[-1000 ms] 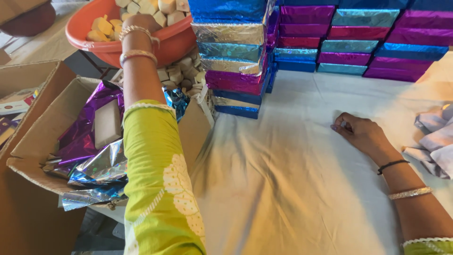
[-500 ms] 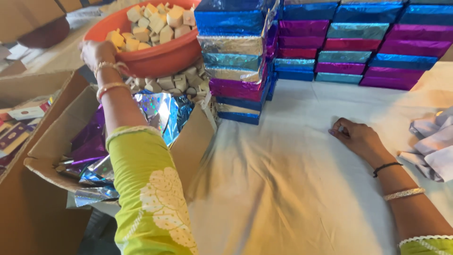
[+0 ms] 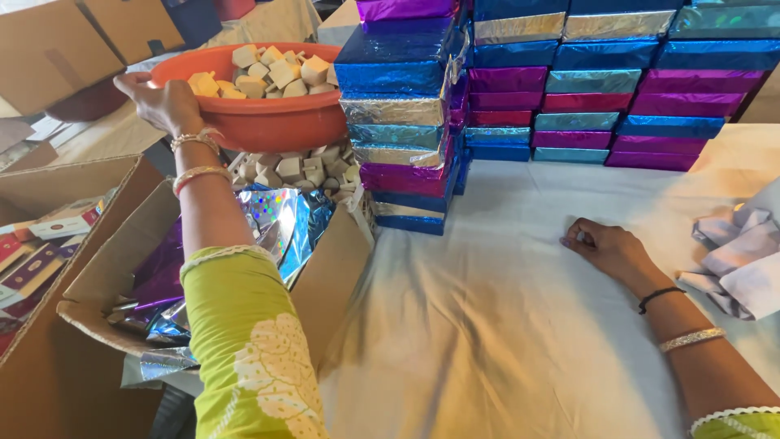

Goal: The person arranges small, shiny metallic boxes on a table. They then pick up small, light-colored wooden blocks from a red bowl and place them into a white rectangular box. After closing the white box, the person picks up a piece of shiny purple wrapping paper and begins to fold it.

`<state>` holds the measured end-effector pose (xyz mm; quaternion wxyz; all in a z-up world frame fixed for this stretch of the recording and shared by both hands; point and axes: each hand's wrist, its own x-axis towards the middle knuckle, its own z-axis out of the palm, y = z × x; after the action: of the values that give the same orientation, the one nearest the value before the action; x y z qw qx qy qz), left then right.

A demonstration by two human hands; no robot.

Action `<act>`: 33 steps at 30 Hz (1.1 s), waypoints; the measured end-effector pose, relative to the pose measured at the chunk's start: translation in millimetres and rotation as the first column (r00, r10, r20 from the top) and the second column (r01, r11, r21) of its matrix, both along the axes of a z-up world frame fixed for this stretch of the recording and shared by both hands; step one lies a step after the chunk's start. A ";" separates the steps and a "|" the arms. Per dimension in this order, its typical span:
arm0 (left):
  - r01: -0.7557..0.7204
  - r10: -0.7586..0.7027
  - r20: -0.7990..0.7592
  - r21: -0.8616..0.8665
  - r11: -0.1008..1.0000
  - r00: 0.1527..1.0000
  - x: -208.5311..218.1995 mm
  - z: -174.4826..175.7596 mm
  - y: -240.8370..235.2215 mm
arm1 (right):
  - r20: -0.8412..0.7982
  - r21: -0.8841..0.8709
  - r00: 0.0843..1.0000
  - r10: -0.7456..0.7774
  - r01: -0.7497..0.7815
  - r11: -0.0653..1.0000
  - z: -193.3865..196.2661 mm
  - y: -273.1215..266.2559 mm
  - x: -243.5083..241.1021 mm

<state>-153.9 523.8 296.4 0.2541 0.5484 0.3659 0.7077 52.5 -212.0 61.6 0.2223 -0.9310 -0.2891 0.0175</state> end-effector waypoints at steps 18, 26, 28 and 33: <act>0.244 -0.089 -0.992 -0.109 0.964 -0.092 12.0 63.5 -42.2 | 0.055 0.015 0.998 -0.011 0.010 1.000 -1.0 1.9 -8.0; 0.516 -0.001 -0.996 0.048 0.855 0.094 118.4 53.8 -152.2 | -0.009 -0.018 0.999 -0.043 0.043 0.999 8.4 0.9 -14.1; 0.464 -0.029 -0.998 -0.052 0.884 -0.057 137.5 41.6 -155.6 | -0.005 -0.002 0.999 -0.036 0.036 0.999 3.7 -0.4 -13.8; 0.343 0.031 -0.975 -0.048 0.938 -0.221 137.3 21.9 -156.1 | -0.007 -0.003 1.000 -0.016 0.016 1.000 5.5 -0.7 -16.9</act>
<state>-16.6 367.7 318.3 -0.1030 0.9587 0.2640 0.0224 35.7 -212.7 67.0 0.2219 -0.9336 -0.2807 0.0196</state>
